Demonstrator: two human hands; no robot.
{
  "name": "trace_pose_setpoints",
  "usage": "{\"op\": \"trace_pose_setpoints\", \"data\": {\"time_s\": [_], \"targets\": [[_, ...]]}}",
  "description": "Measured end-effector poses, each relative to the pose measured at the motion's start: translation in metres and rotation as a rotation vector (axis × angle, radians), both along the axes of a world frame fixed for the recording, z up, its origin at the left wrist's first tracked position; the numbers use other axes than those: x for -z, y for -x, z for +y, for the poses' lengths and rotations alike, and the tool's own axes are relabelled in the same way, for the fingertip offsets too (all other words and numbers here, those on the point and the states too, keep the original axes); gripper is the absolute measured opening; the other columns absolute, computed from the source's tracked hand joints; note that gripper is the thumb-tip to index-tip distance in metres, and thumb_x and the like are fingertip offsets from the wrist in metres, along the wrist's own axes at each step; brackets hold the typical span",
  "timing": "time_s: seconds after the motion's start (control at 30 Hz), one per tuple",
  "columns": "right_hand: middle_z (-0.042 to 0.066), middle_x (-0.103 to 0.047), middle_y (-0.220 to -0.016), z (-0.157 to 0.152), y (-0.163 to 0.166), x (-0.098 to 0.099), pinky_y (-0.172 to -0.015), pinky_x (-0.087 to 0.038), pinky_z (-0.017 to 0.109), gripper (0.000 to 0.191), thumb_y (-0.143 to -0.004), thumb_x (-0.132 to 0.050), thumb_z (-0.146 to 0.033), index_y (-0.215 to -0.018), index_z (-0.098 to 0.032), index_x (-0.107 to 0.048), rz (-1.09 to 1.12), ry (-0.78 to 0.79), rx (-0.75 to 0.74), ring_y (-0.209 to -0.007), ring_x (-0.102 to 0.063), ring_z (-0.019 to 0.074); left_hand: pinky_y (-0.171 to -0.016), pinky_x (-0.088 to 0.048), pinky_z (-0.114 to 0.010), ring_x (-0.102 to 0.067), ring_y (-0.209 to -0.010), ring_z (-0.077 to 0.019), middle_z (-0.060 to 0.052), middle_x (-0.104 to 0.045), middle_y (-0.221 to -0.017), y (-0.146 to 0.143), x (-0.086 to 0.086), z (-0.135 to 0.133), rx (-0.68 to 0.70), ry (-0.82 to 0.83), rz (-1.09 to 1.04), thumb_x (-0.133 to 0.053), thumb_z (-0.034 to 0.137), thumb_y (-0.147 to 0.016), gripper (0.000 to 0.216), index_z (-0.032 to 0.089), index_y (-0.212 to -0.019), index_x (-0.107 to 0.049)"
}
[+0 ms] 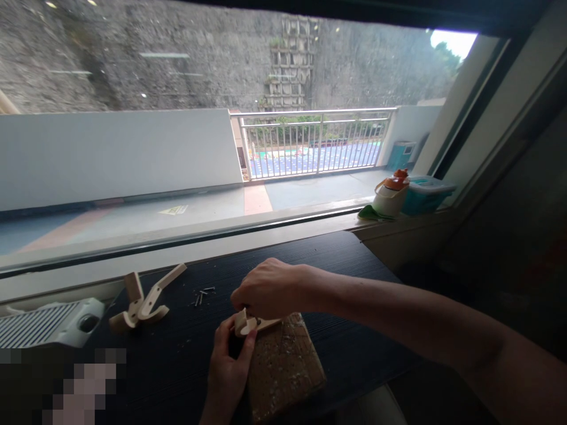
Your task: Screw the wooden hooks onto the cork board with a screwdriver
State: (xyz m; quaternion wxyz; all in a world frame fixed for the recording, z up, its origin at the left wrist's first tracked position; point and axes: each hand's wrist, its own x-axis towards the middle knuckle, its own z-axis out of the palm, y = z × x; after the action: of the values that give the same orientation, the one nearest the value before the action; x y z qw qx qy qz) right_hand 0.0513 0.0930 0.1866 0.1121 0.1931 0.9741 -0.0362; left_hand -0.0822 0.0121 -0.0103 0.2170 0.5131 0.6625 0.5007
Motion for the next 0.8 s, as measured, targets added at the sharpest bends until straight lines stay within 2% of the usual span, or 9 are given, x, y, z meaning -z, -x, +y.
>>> {"op": "trace_pose_setpoints", "data": {"time_s": [0.1,0.2,0.3,0.43,0.53,0.6,0.67,0.8], "targets": [[0.007,-0.07,-0.085,-0.003,0.003,0.007,-0.055,-0.043,0.027,0.018,-0.086,-0.048,-0.022,-0.094,-0.016,-0.062,0.018,0.003,0.029,-0.081,-0.067,0.0227,-0.088,-0.048,-0.037,-0.06,-0.093,-0.0226,-0.006,-0.063,-0.098,0.0,0.001,0.0,-0.011,-0.001,-0.008,-0.061,0.051,-0.069,0.045,0.021,-0.102,-0.055],[0.011,-0.07,-0.088,-0.003,0.004,0.015,-0.057,-0.046,0.03,0.026,-0.089,-0.045,-0.033,-0.097,-0.014,-0.061,0.091,0.003,0.204,-0.081,-0.067,0.0246,-0.087,-0.048,-0.037,-0.06,-0.093,-0.0228,-0.006,-0.063,-0.098,0.0,0.002,0.0,-0.007,-0.002,-0.007,-0.061,0.051,-0.069,0.043,0.021,-0.101,-0.056],[0.013,-0.07,-0.088,-0.001,0.002,0.016,-0.061,-0.047,0.032,0.033,-0.091,-0.04,-0.037,-0.091,-0.013,-0.064,0.11,-0.029,0.33,-0.083,-0.067,0.0264,-0.088,-0.047,-0.038,-0.06,-0.096,-0.0236,-0.007,-0.063,-0.101,0.001,0.003,0.001,0.007,-0.01,-0.009,-0.061,0.051,-0.07,0.044,0.021,-0.101,-0.057],[0.015,-0.07,-0.083,0.003,-0.002,0.007,-0.065,-0.047,0.035,0.043,-0.089,-0.04,-0.047,-0.084,-0.013,-0.065,0.095,-0.072,0.282,-0.084,-0.067,0.0282,-0.088,-0.047,-0.038,-0.06,-0.096,-0.0234,-0.007,-0.063,-0.103,0.001,0.004,0.001,0.004,-0.021,-0.012,-0.061,0.051,-0.07,0.044,0.021,-0.102,-0.056],[0.011,-0.071,-0.09,0.002,-0.003,0.001,-0.065,-0.047,0.032,0.027,-0.086,-0.047,-0.034,-0.096,-0.017,-0.065,0.073,-0.03,0.13,-0.086,-0.066,0.0246,-0.086,-0.048,-0.037,-0.061,-0.093,-0.0221,-0.005,-0.063,-0.1,0.001,0.002,0.001,-0.001,-0.028,-0.001,-0.061,0.05,-0.07,0.042,0.022,-0.101,-0.056],[0.008,-0.07,-0.092,0.0,-0.001,0.001,-0.062,-0.046,0.028,0.023,-0.083,-0.05,-0.021,-0.101,-0.02,-0.064,0.036,0.02,0.049,-0.086,-0.066,0.0222,-0.086,-0.049,-0.036,-0.061,-0.091,-0.0216,-0.004,-0.064,-0.097,0.0,0.001,0.0,-0.004,-0.026,0.003,-0.061,0.049,-0.07,0.041,0.022,-0.1,-0.057],[0.009,-0.07,-0.091,-0.002,0.001,0.004,-0.059,-0.046,0.028,0.024,-0.083,-0.05,-0.019,-0.103,-0.019,-0.064,0.023,0.042,0.068,-0.084,-0.067,0.0226,-0.085,-0.049,-0.036,-0.061,-0.091,-0.0216,-0.004,-0.064,-0.096,0.0,-0.001,0.001,-0.005,-0.023,0.004,-0.061,0.049,-0.07,0.04,0.022,-0.1,-0.057],[0.011,-0.069,-0.094,-0.006,0.001,0.015,-0.058,-0.048,0.032,0.026,-0.091,-0.043,-0.03,-0.098,-0.018,-0.064,0.086,-0.014,0.229,-0.083,-0.067,0.0254,-0.087,-0.048,-0.038,-0.061,-0.093,-0.0226,-0.005,-0.064,-0.098,0.0,-0.001,0.001,0.0,-0.036,-0.003,-0.062,0.049,-0.069,0.04,0.022,-0.099,-0.058]]}}
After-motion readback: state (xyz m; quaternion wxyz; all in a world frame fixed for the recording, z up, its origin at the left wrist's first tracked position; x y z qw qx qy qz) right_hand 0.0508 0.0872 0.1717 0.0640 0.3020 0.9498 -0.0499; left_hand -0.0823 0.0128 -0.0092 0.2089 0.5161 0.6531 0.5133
